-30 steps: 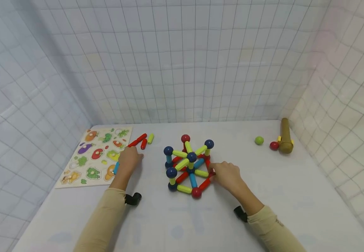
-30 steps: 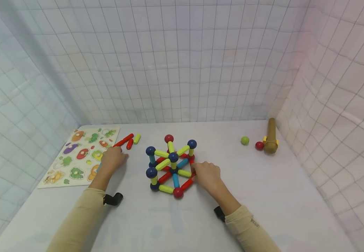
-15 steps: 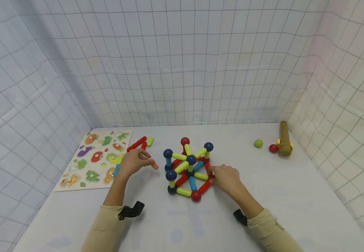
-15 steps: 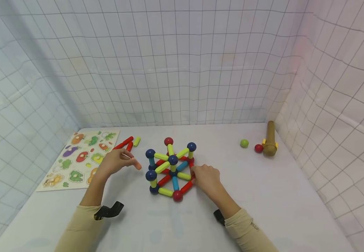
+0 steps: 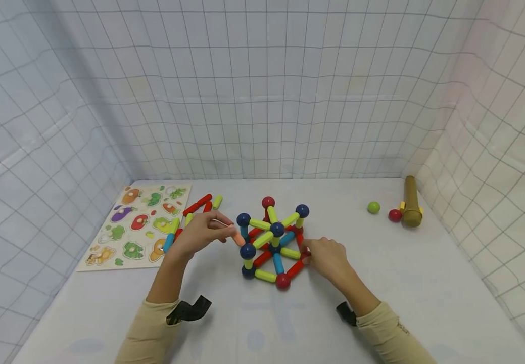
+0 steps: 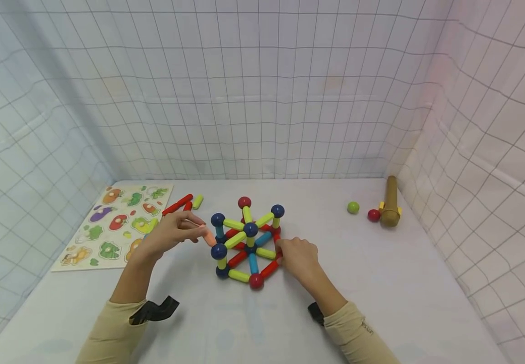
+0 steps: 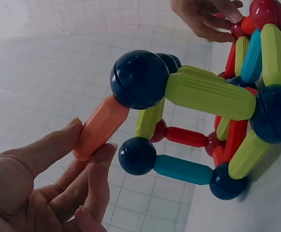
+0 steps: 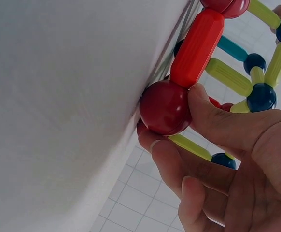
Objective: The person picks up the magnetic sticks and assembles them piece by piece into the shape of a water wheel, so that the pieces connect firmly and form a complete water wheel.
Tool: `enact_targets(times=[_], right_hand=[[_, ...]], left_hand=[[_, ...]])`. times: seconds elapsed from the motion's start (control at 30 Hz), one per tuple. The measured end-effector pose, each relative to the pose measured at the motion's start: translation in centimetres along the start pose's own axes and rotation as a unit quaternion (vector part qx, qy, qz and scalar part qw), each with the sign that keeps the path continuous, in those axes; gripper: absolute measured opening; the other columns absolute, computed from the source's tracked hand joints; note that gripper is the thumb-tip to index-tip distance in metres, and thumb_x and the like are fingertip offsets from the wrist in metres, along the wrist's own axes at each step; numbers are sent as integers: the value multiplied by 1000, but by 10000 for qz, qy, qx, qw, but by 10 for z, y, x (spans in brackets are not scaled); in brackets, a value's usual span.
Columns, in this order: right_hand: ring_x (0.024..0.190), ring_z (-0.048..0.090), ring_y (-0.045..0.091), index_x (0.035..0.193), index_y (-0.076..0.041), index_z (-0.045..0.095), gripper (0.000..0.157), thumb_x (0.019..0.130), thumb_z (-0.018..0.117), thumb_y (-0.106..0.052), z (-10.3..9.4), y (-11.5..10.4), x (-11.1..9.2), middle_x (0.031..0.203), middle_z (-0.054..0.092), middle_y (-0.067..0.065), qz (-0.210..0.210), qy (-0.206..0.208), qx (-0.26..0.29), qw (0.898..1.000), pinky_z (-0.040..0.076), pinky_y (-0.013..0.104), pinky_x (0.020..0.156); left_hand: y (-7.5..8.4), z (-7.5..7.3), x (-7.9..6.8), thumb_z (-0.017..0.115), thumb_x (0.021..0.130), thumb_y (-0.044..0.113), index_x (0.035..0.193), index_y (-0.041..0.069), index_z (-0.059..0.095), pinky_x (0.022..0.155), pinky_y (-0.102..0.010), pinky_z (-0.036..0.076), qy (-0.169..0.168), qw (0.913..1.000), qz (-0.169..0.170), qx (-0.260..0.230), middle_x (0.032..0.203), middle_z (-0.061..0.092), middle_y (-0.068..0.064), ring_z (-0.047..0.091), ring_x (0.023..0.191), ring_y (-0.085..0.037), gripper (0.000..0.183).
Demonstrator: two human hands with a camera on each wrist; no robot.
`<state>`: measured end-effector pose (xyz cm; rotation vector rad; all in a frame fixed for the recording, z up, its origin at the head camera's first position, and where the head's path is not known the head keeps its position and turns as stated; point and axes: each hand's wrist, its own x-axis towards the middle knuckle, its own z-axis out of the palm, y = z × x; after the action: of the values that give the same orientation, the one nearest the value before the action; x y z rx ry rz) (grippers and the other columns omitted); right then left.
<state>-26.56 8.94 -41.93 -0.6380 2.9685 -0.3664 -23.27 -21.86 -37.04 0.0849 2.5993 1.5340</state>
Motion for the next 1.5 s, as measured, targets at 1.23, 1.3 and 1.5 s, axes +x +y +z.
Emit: enact_targets(times=[1.23,1.3,1.5], right_hand=[[54,45,11,78,-19,63,26,75,83,-36,17,-38,-23,57,49,-9,-881,70,-123,9960,36,25,44],[56,46,13,81,-19,66,23,75,84,-32,12,-31,-20,59,51,-8,-682,-19,-108,9976,38,27,46],[62,51,18,92,-18,72,18,77,82,-18,0,-8,-9,73,65,-1,-146,-98,-158,9997,43,29,51]], left_hand=[[-52,41,44,68,90,23,121,7,67,85,-37,53,-188,9790,-813,1861,113,68,-10,59,94,-21,34],[-47,41,40,72,88,23,115,6,69,81,-34,53,-278,9760,-837,1991,105,70,-8,58,88,-19,32],[-36,46,24,80,80,23,101,8,72,70,-29,52,-670,9712,-909,2097,87,69,-1,56,78,-17,28]])
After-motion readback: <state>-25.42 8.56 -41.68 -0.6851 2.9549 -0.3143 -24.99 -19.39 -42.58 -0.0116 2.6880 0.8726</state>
